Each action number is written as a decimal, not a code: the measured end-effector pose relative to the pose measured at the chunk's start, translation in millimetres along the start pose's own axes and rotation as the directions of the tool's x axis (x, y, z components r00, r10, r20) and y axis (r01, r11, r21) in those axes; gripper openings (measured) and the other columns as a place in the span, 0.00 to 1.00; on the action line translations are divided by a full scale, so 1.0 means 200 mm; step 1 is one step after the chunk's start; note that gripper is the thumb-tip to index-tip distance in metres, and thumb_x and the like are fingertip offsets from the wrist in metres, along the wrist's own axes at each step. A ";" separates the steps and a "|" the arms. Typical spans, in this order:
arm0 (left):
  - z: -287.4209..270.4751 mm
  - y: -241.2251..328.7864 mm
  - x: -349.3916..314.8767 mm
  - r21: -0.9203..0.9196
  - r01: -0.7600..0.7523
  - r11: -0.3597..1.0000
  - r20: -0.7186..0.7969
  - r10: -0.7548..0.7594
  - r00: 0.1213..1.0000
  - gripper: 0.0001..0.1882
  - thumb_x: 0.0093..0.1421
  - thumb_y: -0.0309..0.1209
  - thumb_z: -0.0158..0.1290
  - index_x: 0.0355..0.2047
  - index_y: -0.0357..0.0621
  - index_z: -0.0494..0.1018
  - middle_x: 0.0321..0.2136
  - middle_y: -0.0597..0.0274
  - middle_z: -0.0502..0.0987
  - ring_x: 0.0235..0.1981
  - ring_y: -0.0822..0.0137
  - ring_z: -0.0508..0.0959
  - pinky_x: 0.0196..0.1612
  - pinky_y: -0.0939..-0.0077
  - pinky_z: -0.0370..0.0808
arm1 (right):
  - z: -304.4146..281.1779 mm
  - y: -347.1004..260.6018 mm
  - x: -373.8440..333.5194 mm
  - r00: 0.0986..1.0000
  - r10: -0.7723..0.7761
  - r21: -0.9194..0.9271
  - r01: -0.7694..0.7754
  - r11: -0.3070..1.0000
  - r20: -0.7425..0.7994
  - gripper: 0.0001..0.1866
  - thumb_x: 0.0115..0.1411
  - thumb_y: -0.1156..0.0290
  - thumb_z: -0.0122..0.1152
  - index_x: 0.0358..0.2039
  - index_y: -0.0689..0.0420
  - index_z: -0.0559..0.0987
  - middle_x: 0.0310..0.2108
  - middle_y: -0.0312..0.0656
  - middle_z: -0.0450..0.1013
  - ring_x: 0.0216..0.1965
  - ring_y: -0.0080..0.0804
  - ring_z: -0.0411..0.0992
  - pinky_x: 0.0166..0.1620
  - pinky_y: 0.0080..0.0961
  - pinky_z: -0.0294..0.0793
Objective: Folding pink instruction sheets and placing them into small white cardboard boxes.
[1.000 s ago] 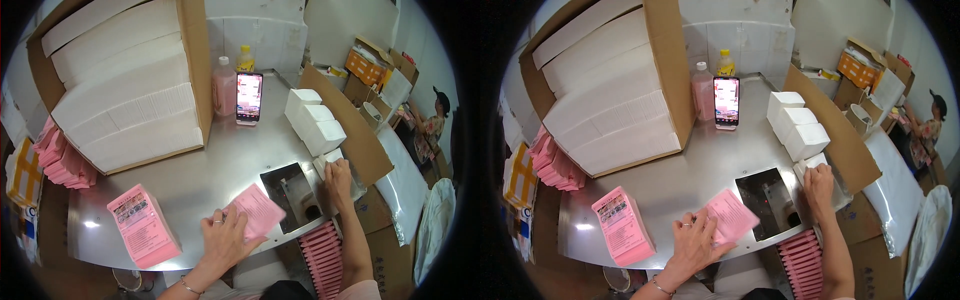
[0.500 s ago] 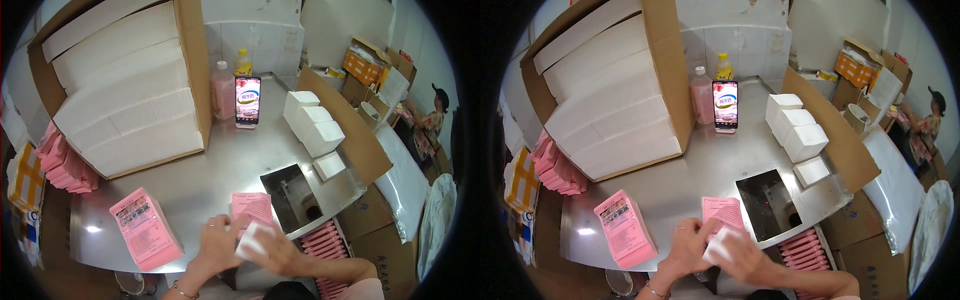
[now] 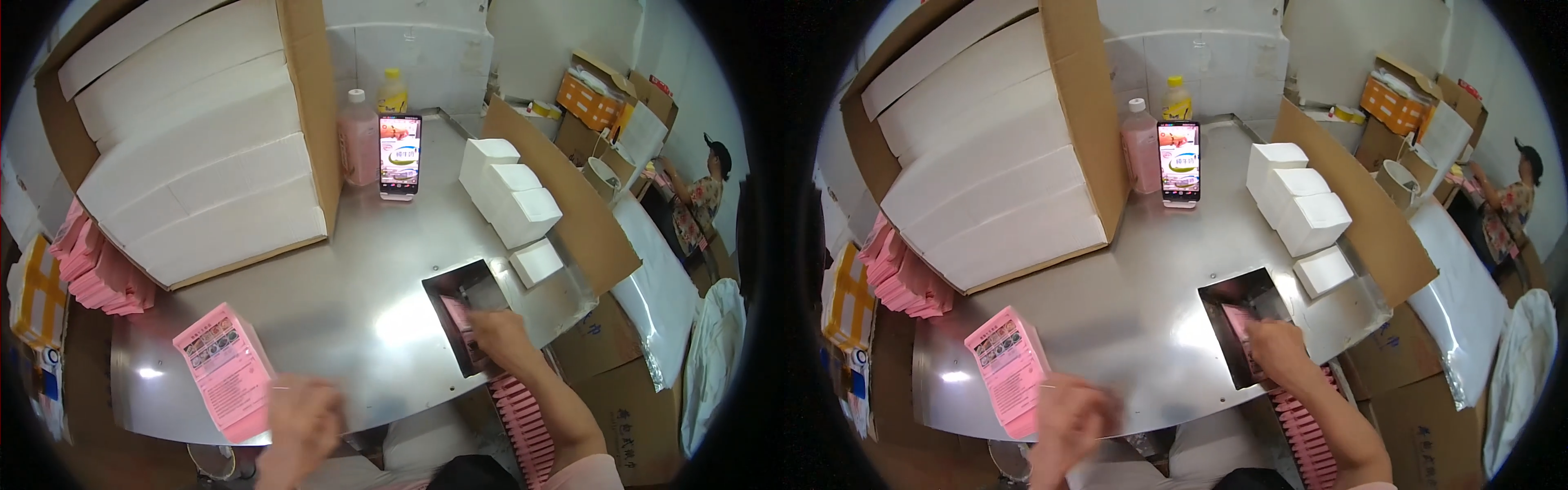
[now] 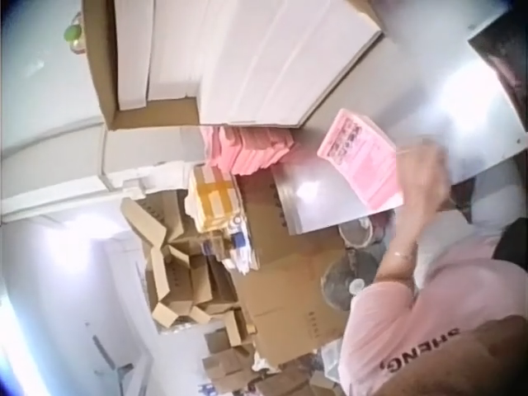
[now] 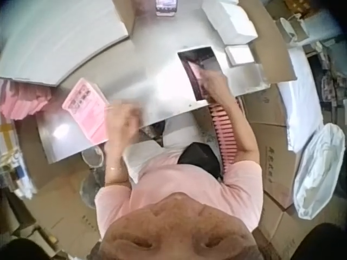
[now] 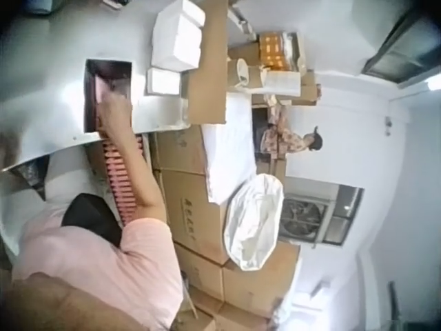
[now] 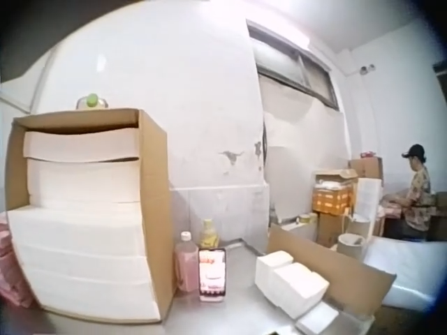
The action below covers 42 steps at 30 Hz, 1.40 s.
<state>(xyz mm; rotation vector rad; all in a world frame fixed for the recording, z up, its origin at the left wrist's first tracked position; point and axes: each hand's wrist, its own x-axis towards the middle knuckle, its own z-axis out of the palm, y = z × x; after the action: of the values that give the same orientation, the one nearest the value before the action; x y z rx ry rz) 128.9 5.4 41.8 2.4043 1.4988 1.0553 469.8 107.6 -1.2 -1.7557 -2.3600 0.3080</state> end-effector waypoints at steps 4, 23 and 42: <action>-0.31 -0.18 -0.13 0.344 0.357 0.869 -0.356 -0.231 0.905 0.18 0.42 0.22 0.56 0.37 0.44 0.72 0.33 0.54 0.74 0.42 0.46 0.73 0.53 0.51 0.65 | -0.24 0.09 0.04 0.719 -0.167 -0.351 -0.113 0.929 -0.674 0.14 0.56 0.69 0.63 0.41 0.62 0.76 0.35 0.46 0.71 0.42 0.47 0.69 0.45 0.45 0.66; 0.48 0.17 0.18 -0.109 -0.180 0.978 0.150 0.195 0.969 0.18 0.50 0.29 0.62 0.41 0.38 0.73 0.43 0.47 0.72 0.44 0.47 0.74 0.42 0.58 0.72 | -0.16 0.18 0.08 0.724 -0.003 0.062 0.063 0.996 -0.690 0.14 0.57 0.76 0.56 0.45 0.63 0.77 0.39 0.53 0.73 0.43 0.51 0.72 0.45 0.46 0.72; 0.44 0.15 0.17 0.305 0.087 0.948 0.131 -0.132 0.983 0.34 0.48 0.52 0.62 0.53 0.50 0.73 0.57 0.42 0.65 0.54 0.43 0.64 0.51 0.47 0.61 | -0.12 -0.05 0.08 0.739 -0.052 -0.264 -0.173 0.949 -0.672 0.16 0.52 0.67 0.62 0.40 0.62 0.75 0.34 0.49 0.70 0.41 0.48 0.69 0.52 0.47 0.65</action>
<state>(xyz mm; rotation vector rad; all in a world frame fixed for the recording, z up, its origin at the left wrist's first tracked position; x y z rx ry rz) 214.0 40.1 6.1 2.4860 1.8255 0.6481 463.0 122.5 24.2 -1.6695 -1.8661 -0.6415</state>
